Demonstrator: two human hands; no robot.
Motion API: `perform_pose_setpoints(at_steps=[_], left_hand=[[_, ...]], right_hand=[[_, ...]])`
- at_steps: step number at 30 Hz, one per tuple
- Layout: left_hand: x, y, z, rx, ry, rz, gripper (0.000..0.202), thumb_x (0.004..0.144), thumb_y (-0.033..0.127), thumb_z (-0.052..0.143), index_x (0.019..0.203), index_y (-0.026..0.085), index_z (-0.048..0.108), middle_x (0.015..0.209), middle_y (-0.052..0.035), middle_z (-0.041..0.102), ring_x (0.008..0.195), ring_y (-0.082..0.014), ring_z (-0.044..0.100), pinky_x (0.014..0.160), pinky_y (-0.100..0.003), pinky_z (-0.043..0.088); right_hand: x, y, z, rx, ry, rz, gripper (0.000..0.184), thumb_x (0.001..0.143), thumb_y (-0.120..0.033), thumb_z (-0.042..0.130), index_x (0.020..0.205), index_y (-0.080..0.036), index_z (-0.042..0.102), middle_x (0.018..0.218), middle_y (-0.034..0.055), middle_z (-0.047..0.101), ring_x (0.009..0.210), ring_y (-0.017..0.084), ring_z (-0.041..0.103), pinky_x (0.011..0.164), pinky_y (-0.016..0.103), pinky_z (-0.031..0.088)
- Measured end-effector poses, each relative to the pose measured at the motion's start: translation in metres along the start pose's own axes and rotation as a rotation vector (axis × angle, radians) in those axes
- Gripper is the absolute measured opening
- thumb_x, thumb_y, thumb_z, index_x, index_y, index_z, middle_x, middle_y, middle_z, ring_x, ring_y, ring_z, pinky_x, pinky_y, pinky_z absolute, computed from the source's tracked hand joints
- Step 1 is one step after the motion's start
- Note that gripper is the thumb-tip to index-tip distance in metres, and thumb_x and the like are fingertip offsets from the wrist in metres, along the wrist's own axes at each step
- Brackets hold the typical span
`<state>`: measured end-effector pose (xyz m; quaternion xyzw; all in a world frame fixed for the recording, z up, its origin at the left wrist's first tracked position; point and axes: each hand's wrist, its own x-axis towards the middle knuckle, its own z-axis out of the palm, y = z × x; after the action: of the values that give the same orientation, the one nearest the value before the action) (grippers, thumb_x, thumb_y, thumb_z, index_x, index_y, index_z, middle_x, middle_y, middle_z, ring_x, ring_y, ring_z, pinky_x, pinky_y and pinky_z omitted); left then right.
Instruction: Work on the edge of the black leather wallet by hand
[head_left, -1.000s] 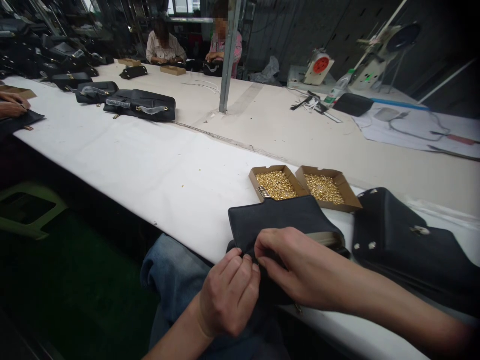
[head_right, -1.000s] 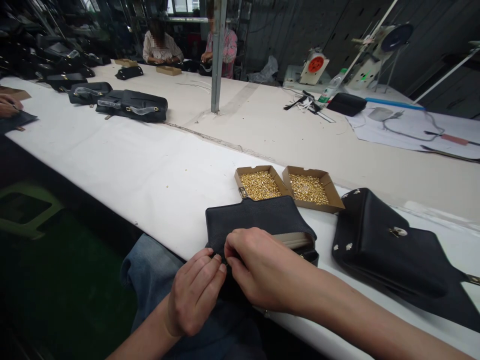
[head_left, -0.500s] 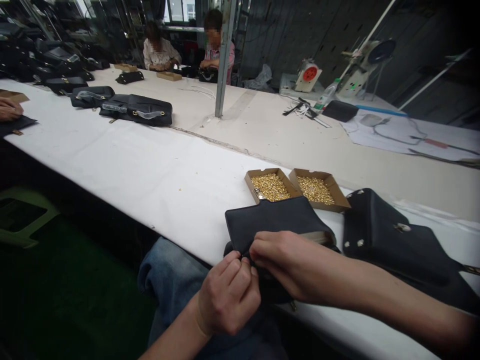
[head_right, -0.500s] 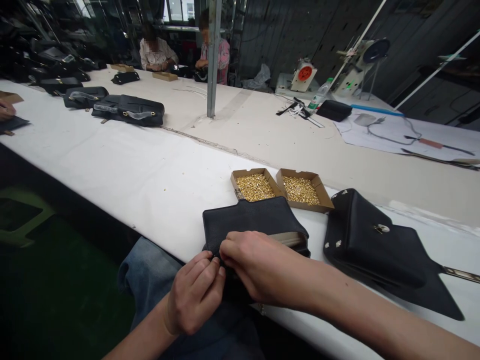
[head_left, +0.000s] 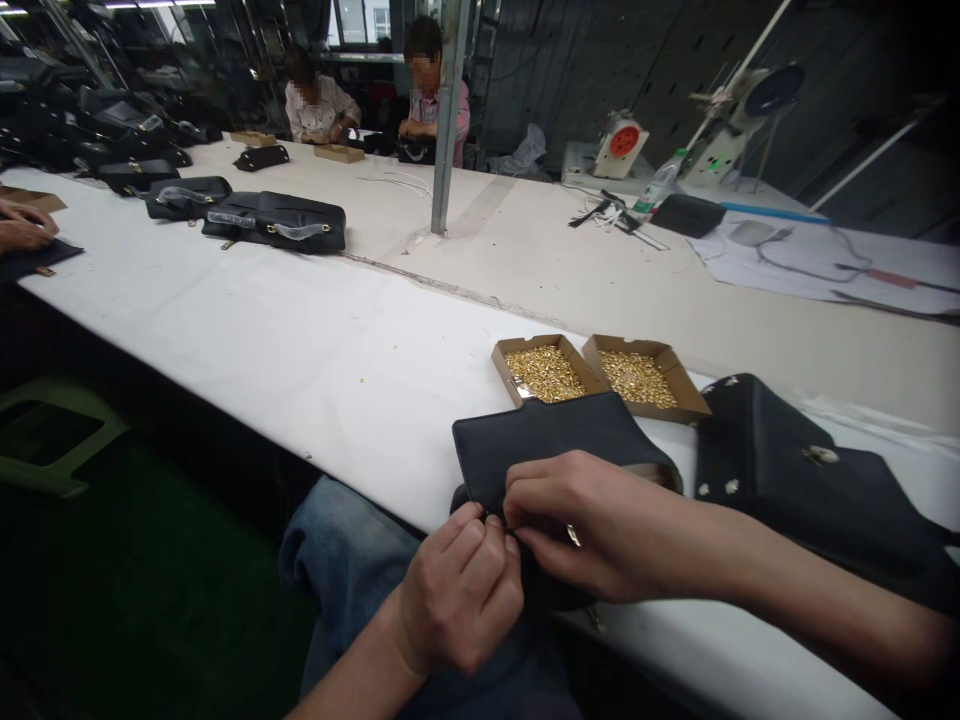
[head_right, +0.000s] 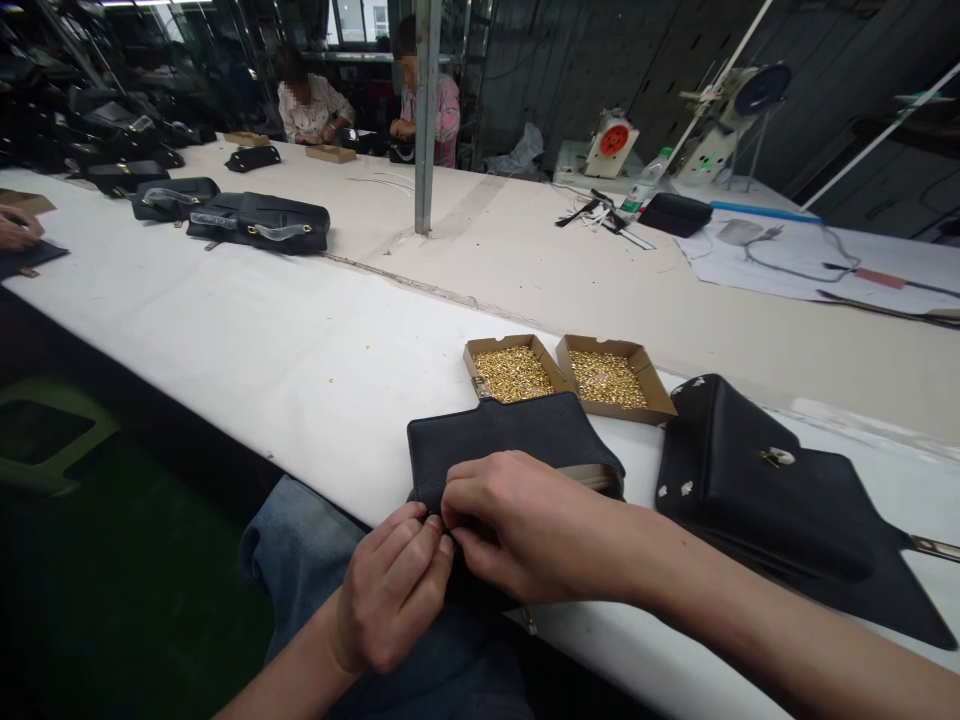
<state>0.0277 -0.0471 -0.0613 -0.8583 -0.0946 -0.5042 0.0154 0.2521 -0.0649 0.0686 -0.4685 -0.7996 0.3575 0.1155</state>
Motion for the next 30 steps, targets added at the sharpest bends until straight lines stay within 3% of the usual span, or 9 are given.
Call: perform_pose_setpoints(at_steps=[10, 19, 26, 30], left_hand=[[0.005, -0.002, 0.001, 0.019, 0.007, 0.025, 0.017, 0.109, 0.002, 0.061, 0.103, 0.005, 0.077, 0.101, -0.0181, 0.079, 0.096, -0.0259, 0.078, 0.096, -0.047, 0.077], [0.001, -0.007, 0.002, -0.006, -0.032, 0.056, 0.018, 0.106, 0.002, 0.059, 0.103, 0.005, 0.077, 0.106, -0.0198, 0.077, 0.095, -0.0271, 0.074, 0.098, -0.049, 0.074], [0.003, -0.007, 0.002, 0.010, -0.025, 0.063, 0.018, 0.108, 0.002, 0.059, 0.103, 0.006, 0.076, 0.104, -0.0188, 0.077, 0.094, -0.0257, 0.075, 0.098, -0.048, 0.075], [0.002, -0.005, 0.000, 0.049, 0.001, 0.013, 0.018, 0.110, 0.002, 0.059, 0.108, 0.007, 0.076, 0.107, -0.0185, 0.079, 0.095, -0.0246, 0.075, 0.095, -0.047, 0.076]], right_hand=[[-0.006, 0.011, 0.020, 0.043, 0.147, 0.013, 0.004, 0.101, -0.022, 0.061, 0.097, -0.021, 0.062, 0.091, 0.0002, 0.065, 0.076, 0.017, 0.055, 0.069, 0.033, 0.037], [-0.005, 0.007, 0.021, 0.052, 0.171, 0.068, 0.006, 0.099, -0.020, 0.065, 0.094, -0.021, 0.061, 0.088, 0.0003, 0.063, 0.075, 0.017, 0.053, 0.069, 0.033, 0.036], [-0.006, 0.008, 0.019, 0.022, 0.141, 0.039, 0.014, 0.110, -0.021, 0.057, 0.100, -0.020, 0.067, 0.099, 0.0053, 0.068, 0.084, 0.021, 0.060, 0.075, 0.035, 0.039], [-0.008, 0.011, 0.022, 0.034, 0.185, 0.061, 0.016, 0.111, -0.020, 0.057, 0.101, -0.021, 0.070, 0.099, 0.0053, 0.070, 0.085, 0.021, 0.063, 0.076, 0.034, 0.041]])
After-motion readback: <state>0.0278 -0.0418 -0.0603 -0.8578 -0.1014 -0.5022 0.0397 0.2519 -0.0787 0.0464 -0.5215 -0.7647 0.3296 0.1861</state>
